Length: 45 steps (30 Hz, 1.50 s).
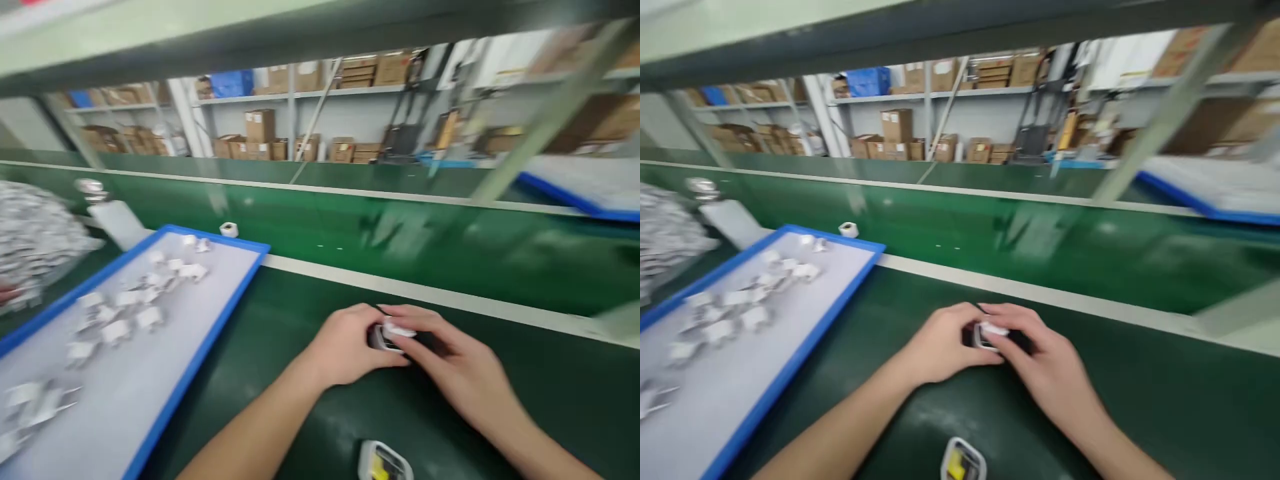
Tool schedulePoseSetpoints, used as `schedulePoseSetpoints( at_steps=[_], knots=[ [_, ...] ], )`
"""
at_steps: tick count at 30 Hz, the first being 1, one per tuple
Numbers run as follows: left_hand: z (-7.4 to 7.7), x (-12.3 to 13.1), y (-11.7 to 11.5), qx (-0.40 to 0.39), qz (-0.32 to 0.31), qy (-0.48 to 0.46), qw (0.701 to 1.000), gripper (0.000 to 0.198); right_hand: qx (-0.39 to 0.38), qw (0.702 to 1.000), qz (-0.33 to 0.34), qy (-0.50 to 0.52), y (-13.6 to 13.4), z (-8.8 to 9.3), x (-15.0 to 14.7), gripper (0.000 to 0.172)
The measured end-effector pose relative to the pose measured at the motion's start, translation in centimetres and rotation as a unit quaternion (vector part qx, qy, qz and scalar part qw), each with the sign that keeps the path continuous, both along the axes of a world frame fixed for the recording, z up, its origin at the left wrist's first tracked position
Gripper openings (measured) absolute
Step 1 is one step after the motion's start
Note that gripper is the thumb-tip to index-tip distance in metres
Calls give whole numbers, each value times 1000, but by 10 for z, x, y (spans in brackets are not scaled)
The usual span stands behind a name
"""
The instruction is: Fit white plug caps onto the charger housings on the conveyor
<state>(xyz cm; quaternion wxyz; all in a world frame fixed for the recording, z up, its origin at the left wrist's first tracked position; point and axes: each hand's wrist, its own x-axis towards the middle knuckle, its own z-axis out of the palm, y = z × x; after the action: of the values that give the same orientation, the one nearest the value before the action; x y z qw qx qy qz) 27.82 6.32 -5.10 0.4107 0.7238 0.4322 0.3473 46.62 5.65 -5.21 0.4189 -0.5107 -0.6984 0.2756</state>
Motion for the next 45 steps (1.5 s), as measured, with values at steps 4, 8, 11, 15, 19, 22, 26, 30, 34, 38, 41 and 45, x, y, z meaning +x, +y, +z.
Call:
schedulePoseSetpoints(
  at_steps=[4,8,11,15,19,22,26,30,34,38,41,45],
  knots=[
    [-2,2,-7,-35,10,-5,999,27,-14,999,31,-27,-10,10,4,24],
    [2,4,-12,-72,7,-15,997,23,-23,1000,13,14,-11,6,6,19],
    [3,5,-13,-71,5,-10,997,23,-7,999,33,12,-12,7,8,15],
    [1,4,-12,-61,0,-4,998,21,-8,997,61,-52,-13,9,5,7],
    [1,3,-12,-66,-2,-3,998,19,1,997,57,-56,-16,8,1,6],
    [3,3,-12,-69,-7,-4,998,19,0,997,57,-54,-18,8,0,5],
    [4,4,-12,-69,-8,-5,998,18,-8,997,55,-47,-19,9,-1,3],
    [2,4,-12,-72,-7,-13,997,18,-1,998,47,-30,-20,9,-2,3],
    [1,4,-12,-76,-12,-10,997,16,-8,997,57,-43,-20,8,-3,2],
    [2,5,-12,-83,-7,-9,997,15,-25,997,58,-39,-17,9,-2,2],
    [2,4,-12,-88,0,-3,996,16,-35,997,53,-44,-15,10,-2,2],
    [0,4,-12,-75,3,-5,997,16,-1,996,46,-71,-19,11,-6,3]
  ],
)
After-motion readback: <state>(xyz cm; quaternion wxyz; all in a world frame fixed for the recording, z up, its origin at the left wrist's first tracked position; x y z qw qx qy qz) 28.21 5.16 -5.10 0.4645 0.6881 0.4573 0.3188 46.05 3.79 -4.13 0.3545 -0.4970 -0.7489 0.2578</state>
